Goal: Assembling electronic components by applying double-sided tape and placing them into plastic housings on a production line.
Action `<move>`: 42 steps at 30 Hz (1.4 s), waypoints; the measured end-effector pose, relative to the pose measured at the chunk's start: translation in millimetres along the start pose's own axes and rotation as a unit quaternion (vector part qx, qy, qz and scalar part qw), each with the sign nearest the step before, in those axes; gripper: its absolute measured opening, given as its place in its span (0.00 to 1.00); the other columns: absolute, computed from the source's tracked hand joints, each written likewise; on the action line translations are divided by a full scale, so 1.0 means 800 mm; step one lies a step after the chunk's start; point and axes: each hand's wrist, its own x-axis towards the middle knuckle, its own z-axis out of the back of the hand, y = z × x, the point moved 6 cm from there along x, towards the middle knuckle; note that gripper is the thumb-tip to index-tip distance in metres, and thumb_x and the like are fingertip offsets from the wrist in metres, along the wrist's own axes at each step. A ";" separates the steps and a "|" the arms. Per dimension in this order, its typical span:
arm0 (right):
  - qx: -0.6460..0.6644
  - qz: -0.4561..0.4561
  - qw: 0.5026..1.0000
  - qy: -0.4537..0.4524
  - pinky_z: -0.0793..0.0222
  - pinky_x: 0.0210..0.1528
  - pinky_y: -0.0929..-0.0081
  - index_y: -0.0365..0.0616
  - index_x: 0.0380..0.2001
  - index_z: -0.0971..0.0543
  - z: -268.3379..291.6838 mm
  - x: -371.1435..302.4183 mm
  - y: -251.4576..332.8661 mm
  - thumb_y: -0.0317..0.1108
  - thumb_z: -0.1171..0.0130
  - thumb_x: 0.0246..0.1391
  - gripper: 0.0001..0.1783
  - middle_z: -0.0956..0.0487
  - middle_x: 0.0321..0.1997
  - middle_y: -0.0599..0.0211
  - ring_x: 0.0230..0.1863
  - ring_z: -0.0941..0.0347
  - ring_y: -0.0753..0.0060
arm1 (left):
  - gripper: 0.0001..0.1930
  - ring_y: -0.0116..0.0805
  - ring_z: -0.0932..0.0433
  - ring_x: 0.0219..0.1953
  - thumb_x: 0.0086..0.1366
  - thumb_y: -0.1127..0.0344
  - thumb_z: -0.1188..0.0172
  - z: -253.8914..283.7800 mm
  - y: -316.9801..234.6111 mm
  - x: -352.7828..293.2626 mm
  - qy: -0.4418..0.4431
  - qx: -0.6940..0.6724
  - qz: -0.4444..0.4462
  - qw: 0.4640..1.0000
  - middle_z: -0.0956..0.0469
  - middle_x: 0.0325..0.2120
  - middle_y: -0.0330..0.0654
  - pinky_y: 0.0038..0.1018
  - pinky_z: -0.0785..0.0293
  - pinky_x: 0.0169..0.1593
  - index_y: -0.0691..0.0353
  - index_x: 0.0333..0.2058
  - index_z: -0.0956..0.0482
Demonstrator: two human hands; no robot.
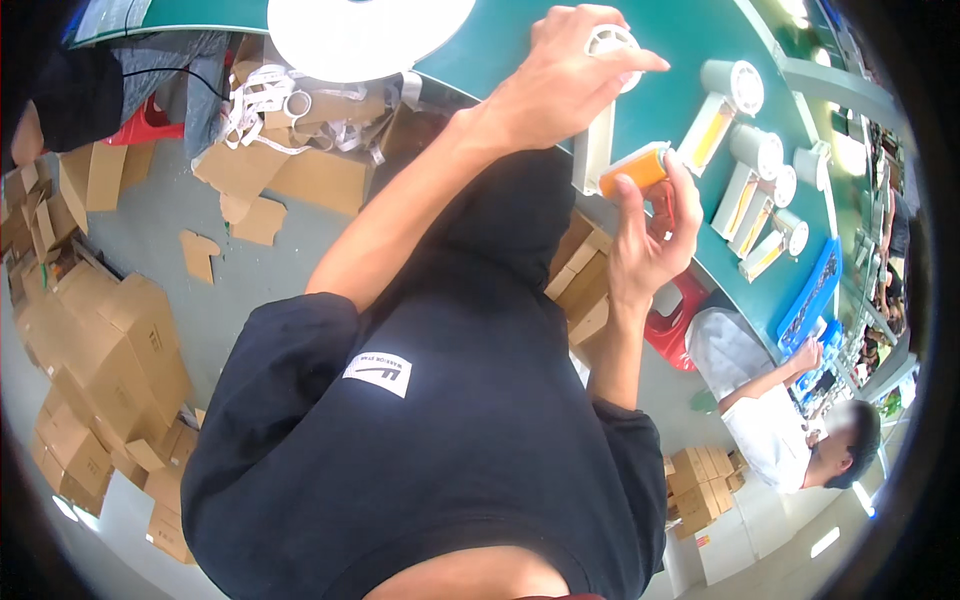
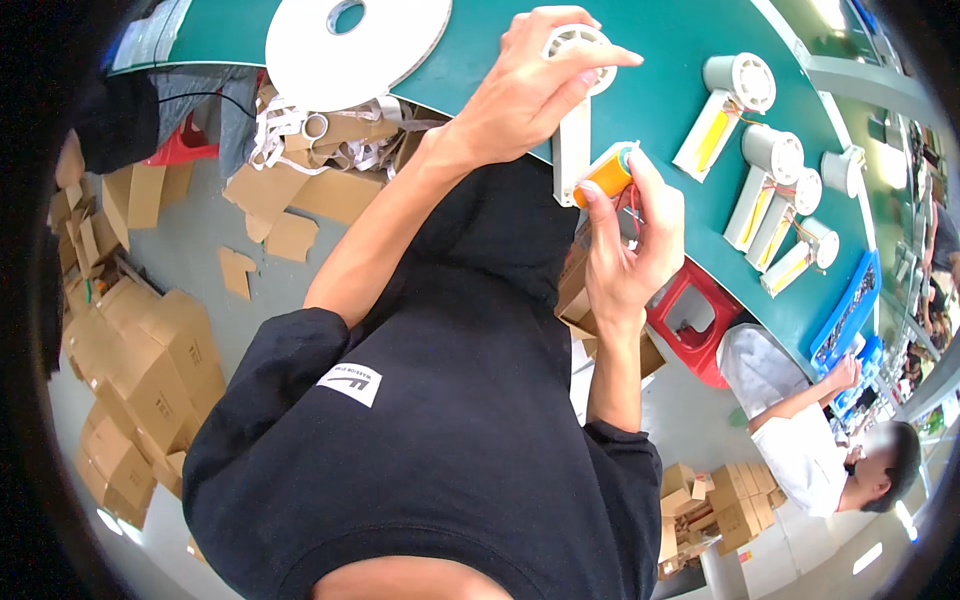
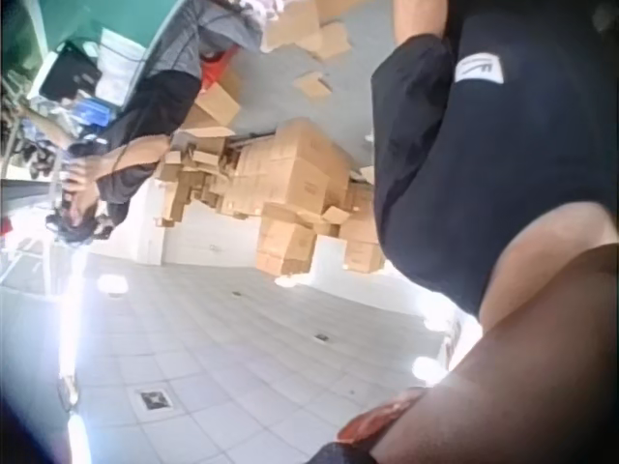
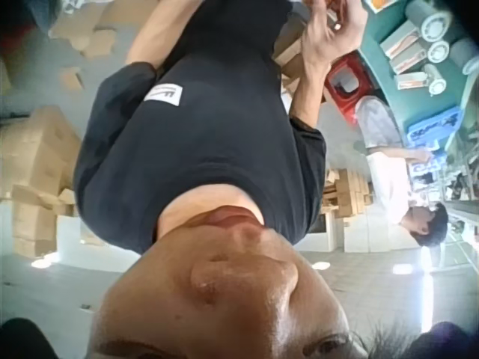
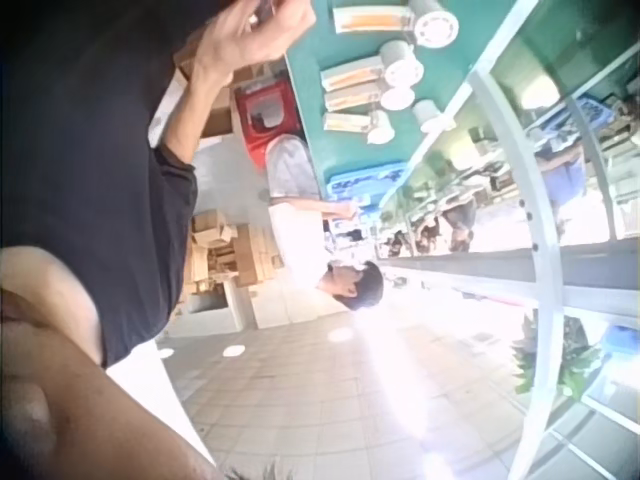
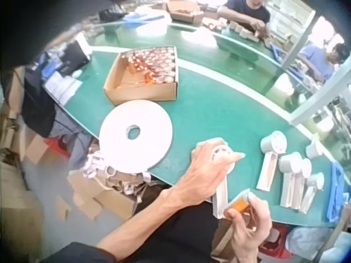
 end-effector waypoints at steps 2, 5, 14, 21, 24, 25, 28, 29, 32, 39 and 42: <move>0.012 -0.018 1.000 0.004 0.32 0.35 0.80 0.40 0.50 0.25 -0.004 0.001 -0.004 0.22 0.31 0.45 0.26 0.22 0.40 0.64 0.32 0.31 0.76 | 0.16 0.53 0.36 0.52 0.66 0.69 0.49 -0.001 0.000 -0.001 0.031 0.022 0.019 0.999 0.33 0.47 0.55 0.44 0.43 0.56 0.53 0.52 0.24; 0.008 -0.037 0.999 0.026 0.32 0.37 0.80 0.40 0.50 0.25 -0.008 0.008 -0.005 0.22 0.30 0.44 0.27 0.23 0.39 0.64 0.33 0.31 0.76 | 0.17 0.53 0.36 0.53 0.66 0.68 0.49 -0.002 0.001 -0.002 0.035 0.044 0.019 0.998 0.34 0.49 0.54 0.43 0.43 0.56 0.53 0.53 0.25; -0.061 0.004 0.993 0.102 0.30 0.38 0.73 0.41 0.50 0.24 -0.022 0.020 0.003 0.22 0.31 0.43 0.27 0.21 0.40 0.63 0.34 0.29 0.70 | 0.13 0.41 0.34 0.50 0.67 0.65 0.47 -0.012 0.013 -0.005 -0.045 -0.238 0.108 0.964 0.31 0.46 0.44 0.38 0.42 0.54 0.45 0.48 0.21; -0.127 0.003 0.979 0.157 0.30 0.35 0.72 0.44 0.49 0.23 -0.030 0.030 0.010 0.25 0.31 0.44 0.25 0.23 0.35 0.63 0.31 0.30 0.68 | 0.14 0.40 0.35 0.50 0.67 0.65 0.48 -0.011 0.013 -0.007 -0.038 -0.237 0.117 0.964 0.32 0.47 0.44 0.38 0.43 0.54 0.45 0.49 0.21; -0.163 0.007 0.967 0.194 0.32 0.32 0.71 0.46 0.48 0.23 -0.031 0.039 0.009 0.29 0.32 0.46 0.23 0.27 0.29 0.64 0.28 0.32 0.67 | 0.14 0.40 0.35 0.50 0.67 0.65 0.48 -0.016 0.013 -0.008 -0.042 -0.234 0.114 0.965 0.32 0.47 0.45 0.38 0.43 0.54 0.44 0.49 0.21; -0.188 0.024 0.958 0.214 0.33 0.30 0.70 0.46 0.48 0.23 -0.032 0.043 0.011 0.32 0.33 0.48 0.21 0.30 0.26 0.64 0.26 0.33 0.66 | 0.14 0.41 0.35 0.50 0.67 0.65 0.49 -0.016 0.013 -0.009 -0.047 -0.233 0.110 0.965 0.33 0.48 0.46 0.38 0.43 0.55 0.44 0.50 0.21; -0.300 0.065 0.902 0.303 0.35 0.28 0.71 0.47 0.49 0.24 -0.038 0.051 0.008 0.41 0.36 0.52 0.21 0.34 0.23 0.65 0.25 0.33 0.64 | 0.14 0.42 0.36 0.51 0.68 0.65 0.49 -0.019 0.009 -0.009 -0.025 -0.234 0.100 0.967 0.34 0.49 0.47 0.38 0.43 0.55 0.44 0.50 0.21; -0.304 0.084 0.893 0.320 0.37 0.26 0.72 0.48 0.53 0.26 -0.039 0.048 -0.002 0.48 0.40 0.55 0.25 0.29 0.23 0.65 0.24 0.29 0.63 | 0.14 0.42 0.36 0.51 0.68 0.65 0.49 -0.020 0.007 -0.009 -0.025 -0.236 0.097 0.967 0.34 0.49 0.47 0.38 0.43 0.55 0.44 0.50 0.21; -0.290 0.043 0.861 0.415 0.33 0.26 0.68 0.44 0.58 0.31 -0.043 0.052 0.004 0.52 0.38 0.51 0.35 0.25 0.21 0.61 0.22 0.25 0.61 | 0.15 0.42 0.36 0.51 0.68 0.65 0.49 -0.020 0.010 -0.011 -0.026 -0.242 0.098 0.965 0.34 0.49 0.47 0.38 0.43 0.55 0.44 0.50 0.22; -0.348 0.012 0.753 0.558 0.25 0.30 0.58 0.37 0.67 0.54 -0.052 0.037 -0.009 0.48 0.28 0.40 0.60 0.22 0.22 0.46 0.28 0.22 0.44 | 0.16 0.42 0.36 0.52 0.68 0.66 0.50 -0.017 0.007 -0.010 -0.028 -0.257 0.093 0.961 0.34 0.49 0.48 0.39 0.43 0.56 0.44 0.52 0.23; -0.337 0.009 0.766 0.547 0.25 0.31 0.56 0.40 0.66 0.52 -0.058 0.043 -0.014 0.46 0.29 0.42 0.56 0.22 0.22 0.45 0.28 0.22 0.43 | 0.16 0.43 0.36 0.53 0.68 0.66 0.51 -0.017 0.009 -0.010 -0.027 -0.276 0.097 0.956 0.34 0.49 0.48 0.40 0.44 0.58 0.45 0.52 0.23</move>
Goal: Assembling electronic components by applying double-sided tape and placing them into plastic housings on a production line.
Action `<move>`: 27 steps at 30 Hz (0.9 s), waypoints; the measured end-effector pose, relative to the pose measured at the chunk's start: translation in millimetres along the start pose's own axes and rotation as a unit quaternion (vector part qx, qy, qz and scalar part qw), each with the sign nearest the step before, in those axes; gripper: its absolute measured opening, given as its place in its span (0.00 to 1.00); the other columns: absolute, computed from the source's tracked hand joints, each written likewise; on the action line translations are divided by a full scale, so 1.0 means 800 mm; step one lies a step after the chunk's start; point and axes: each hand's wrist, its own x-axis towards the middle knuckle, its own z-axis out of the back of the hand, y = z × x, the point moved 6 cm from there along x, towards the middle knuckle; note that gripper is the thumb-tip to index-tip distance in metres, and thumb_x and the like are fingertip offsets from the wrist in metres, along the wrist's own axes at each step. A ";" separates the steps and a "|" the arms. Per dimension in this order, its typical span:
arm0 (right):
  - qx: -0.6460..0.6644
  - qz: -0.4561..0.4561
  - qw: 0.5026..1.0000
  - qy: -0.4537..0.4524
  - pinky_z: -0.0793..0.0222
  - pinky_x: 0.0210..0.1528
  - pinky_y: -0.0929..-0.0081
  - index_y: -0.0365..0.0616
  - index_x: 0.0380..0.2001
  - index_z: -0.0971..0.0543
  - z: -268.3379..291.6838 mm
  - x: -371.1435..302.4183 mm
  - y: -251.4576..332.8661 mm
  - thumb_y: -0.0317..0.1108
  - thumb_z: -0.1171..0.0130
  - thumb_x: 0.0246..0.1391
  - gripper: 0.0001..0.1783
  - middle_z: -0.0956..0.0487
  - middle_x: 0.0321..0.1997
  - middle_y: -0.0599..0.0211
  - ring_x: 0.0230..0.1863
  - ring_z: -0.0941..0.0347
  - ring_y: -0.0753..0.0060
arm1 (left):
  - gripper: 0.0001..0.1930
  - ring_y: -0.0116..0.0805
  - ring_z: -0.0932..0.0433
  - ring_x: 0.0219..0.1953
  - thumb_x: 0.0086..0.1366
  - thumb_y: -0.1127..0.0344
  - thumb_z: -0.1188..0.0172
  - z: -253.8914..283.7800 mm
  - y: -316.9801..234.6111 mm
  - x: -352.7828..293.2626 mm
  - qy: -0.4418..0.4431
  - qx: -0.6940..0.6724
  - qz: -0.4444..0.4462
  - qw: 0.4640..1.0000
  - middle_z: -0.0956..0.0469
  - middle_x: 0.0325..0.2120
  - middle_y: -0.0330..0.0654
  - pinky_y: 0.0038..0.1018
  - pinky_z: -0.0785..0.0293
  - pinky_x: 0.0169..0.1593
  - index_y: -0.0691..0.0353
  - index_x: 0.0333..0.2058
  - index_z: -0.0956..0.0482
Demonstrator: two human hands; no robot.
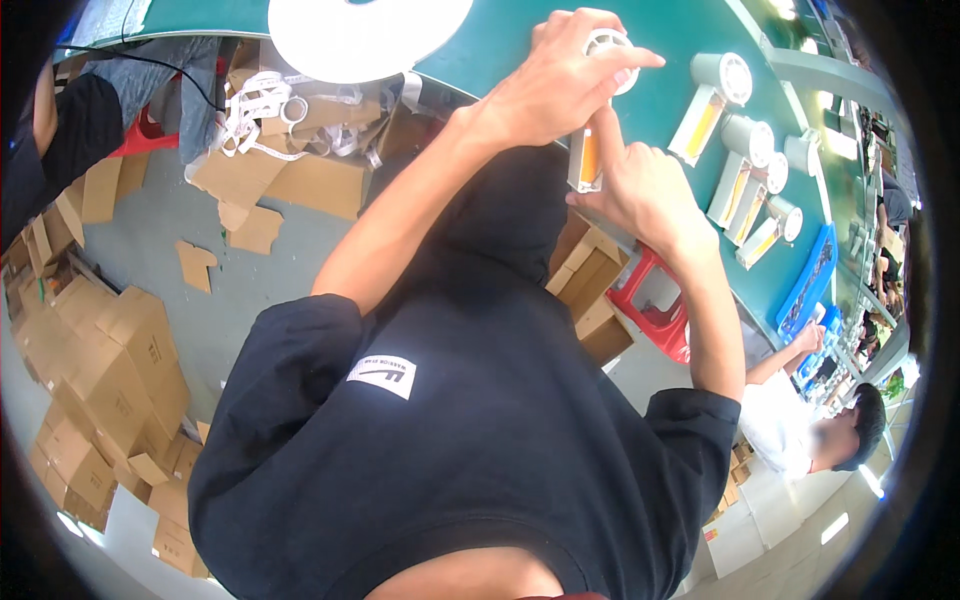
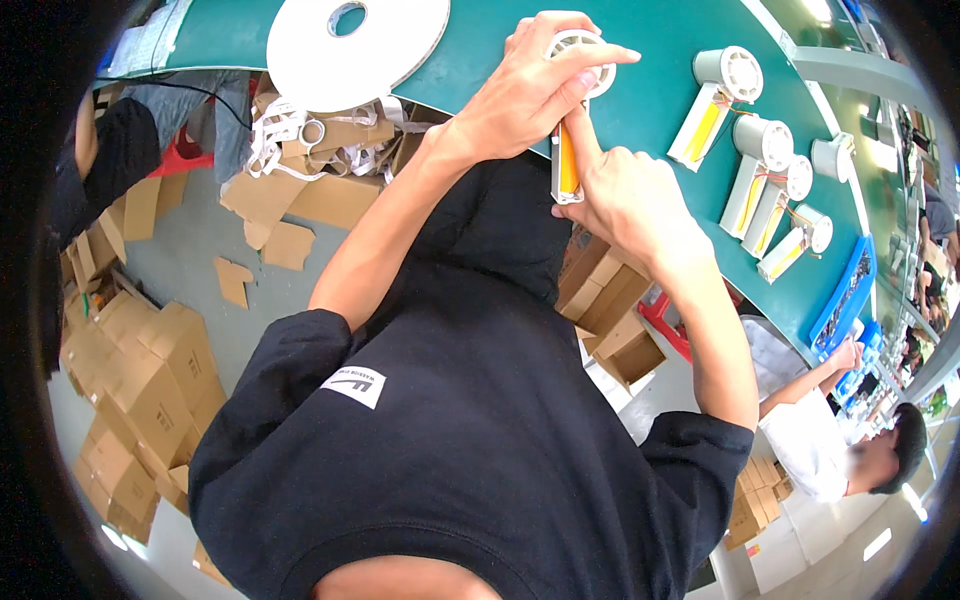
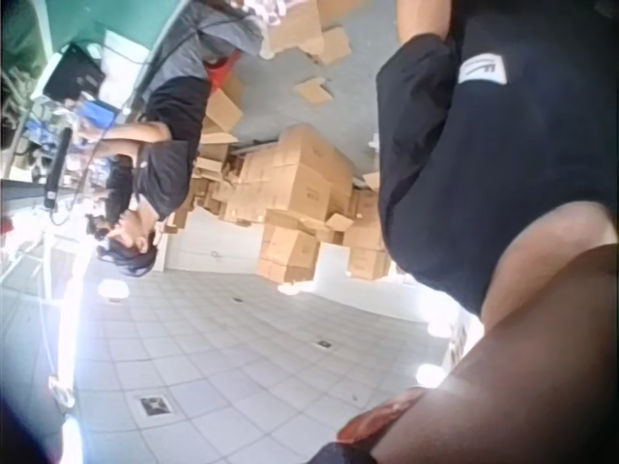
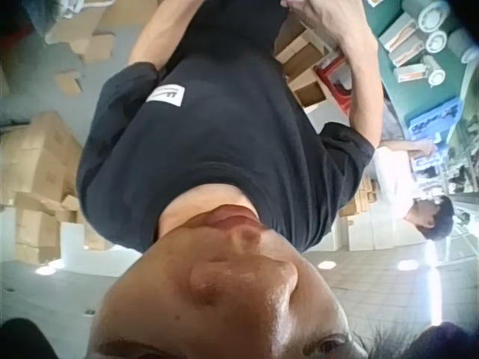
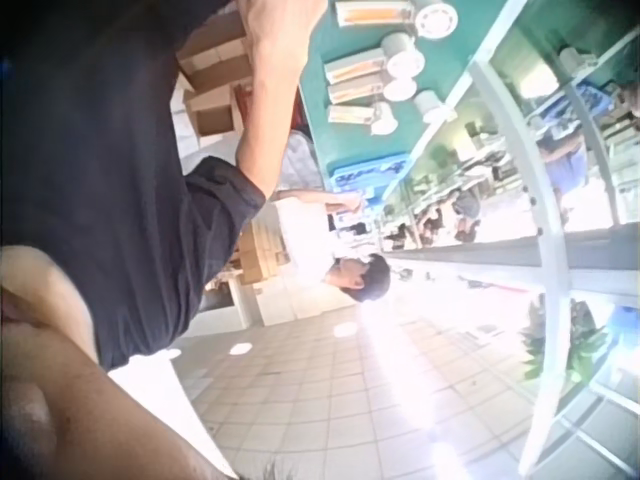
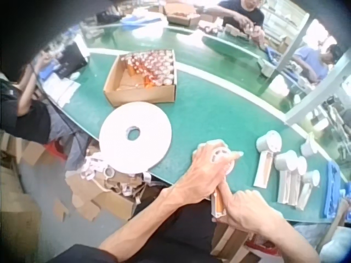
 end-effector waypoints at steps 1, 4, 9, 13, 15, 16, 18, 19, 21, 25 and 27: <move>-0.001 0.000 1.000 -0.003 0.25 0.31 0.56 0.40 0.66 0.52 0.000 0.004 0.000 0.46 0.29 0.42 0.56 0.22 0.22 0.45 0.28 0.22 0.43 | 0.16 0.43 0.36 0.53 0.69 0.65 0.52 0.002 0.003 0.000 -0.004 -0.009 0.002 1.000 0.34 0.49 0.48 0.40 0.44 0.58 0.46 0.52 0.23; 0.025 -0.011 1.000 -0.012 0.26 0.32 0.54 0.42 0.65 0.50 -0.003 0.013 -0.004 0.44 0.30 0.44 0.52 0.22 0.23 0.44 0.29 0.23 0.42 | 0.17 0.43 0.36 0.54 0.69 0.64 0.53 0.003 0.013 0.000 -0.001 0.008 0.003 1.000 0.34 0.49 0.48 0.39 0.44 0.59 0.49 0.55 0.26; 0.129 0.010 0.989 -0.069 0.29 0.30 0.51 0.41 0.53 0.43 0.007 -0.009 -0.014 0.41 0.29 0.41 0.41 0.24 0.23 0.41 0.28 0.25 0.36 | 0.21 0.47 0.38 0.58 0.68 0.63 0.53 0.001 0.000 0.009 0.017 -0.027 -0.009 0.999 0.34 0.53 0.50 0.39 0.45 0.62 0.55 0.59 0.32; 0.124 -0.019 0.991 -0.047 0.27 0.29 0.50 0.40 0.55 0.42 0.002 0.001 -0.001 0.44 0.37 0.44 0.39 0.22 0.24 0.43 0.28 0.23 0.39 | 0.27 0.49 0.40 0.63 0.68 0.54 0.54 0.004 0.020 0.003 0.070 -0.055 0.057 0.994 0.39 0.61 0.52 0.39 0.47 0.66 0.64 0.61 0.38; 0.141 -0.005 0.987 -0.077 0.27 0.28 0.50 0.42 0.62 0.49 -0.011 0.000 -0.002 0.42 0.38 0.44 0.46 0.22 0.24 0.45 0.26 0.23 0.41 | 0.31 0.48 0.42 0.64 0.69 0.51 0.59 0.001 0.018 0.000 0.047 -0.164 0.069 0.983 0.42 0.63 0.53 0.39 0.49 0.66 0.67 0.63 0.43; 0.144 0.014 0.985 -0.096 0.28 0.27 0.50 0.44 0.64 0.53 -0.012 -0.004 0.003 0.41 0.37 0.43 0.49 0.22 0.24 0.46 0.26 0.23 0.41 | 0.31 0.48 0.44 0.65 0.70 0.49 0.61 0.008 0.019 0.000 0.022 -0.163 0.067 0.984 0.44 0.64 0.53 0.39 0.50 0.67 0.67 0.63 0.45; 0.170 0.033 0.974 -0.145 0.29 0.26 0.49 0.45 0.63 0.51 -0.016 -0.013 0.007 0.36 0.36 0.42 0.48 0.22 0.23 0.49 0.26 0.23 0.40 | 0.30 0.46 0.46 0.66 0.73 0.51 0.65 0.014 0.022 -0.012 -0.048 -0.210 0.134 0.967 0.45 0.64 0.52 0.38 0.52 0.68 0.69 0.64 0.47; 0.195 0.013 0.966 -0.171 0.30 0.26 0.48 0.45 0.63 0.51 -0.020 -0.022 0.004 0.35 0.36 0.43 0.47 0.22 0.23 0.49 0.26 0.24 0.39 | 0.27 0.44 0.43 0.65 0.74 0.56 0.65 0.018 0.020 -0.019 -0.085 -0.218 0.164 0.958 0.43 0.63 0.53 0.38 0.49 0.67 0.69 0.64 0.47; 0.235 -0.014 0.946 -0.223 0.31 0.26 0.48 0.45 0.62 0.49 -0.019 -0.036 0.007 0.33 0.37 0.43 0.45 0.23 0.24 0.48 0.27 0.25 0.37 | 0.25 0.40 0.34 0.58 0.72 0.63 0.59 0.025 0.002 -0.043 -0.101 -0.233 0.245 0.936 0.37 0.58 0.51 0.34 0.40 0.62 0.68 0.64 0.46; 0.253 0.001 0.923 -0.290 0.31 0.26 0.49 0.45 0.62 0.49 -0.014 -0.064 0.036 0.30 0.37 0.42 0.45 0.23 0.27 0.47 0.28 0.25 0.39 | 0.22 0.28 0.28 0.44 0.71 0.63 0.53 0.002 -0.044 -0.098 0.027 -0.406 0.358 0.840 0.28 0.45 0.44 0.26 0.32 0.50 0.69 0.58 0.39; 0.225 0.032 0.920 -0.318 0.30 0.27 0.52 0.44 0.64 0.51 -0.015 -0.078 0.051 0.29 0.37 0.42 0.48 0.22 0.30 0.48 0.29 0.24 0.41 | 0.21 0.25 0.28 0.41 0.70 0.63 0.52 -0.004 -0.044 -0.115 0.040 -0.464 0.393 0.793 0.26 0.41 0.42 0.23 0.31 0.46 0.69 0.56 0.36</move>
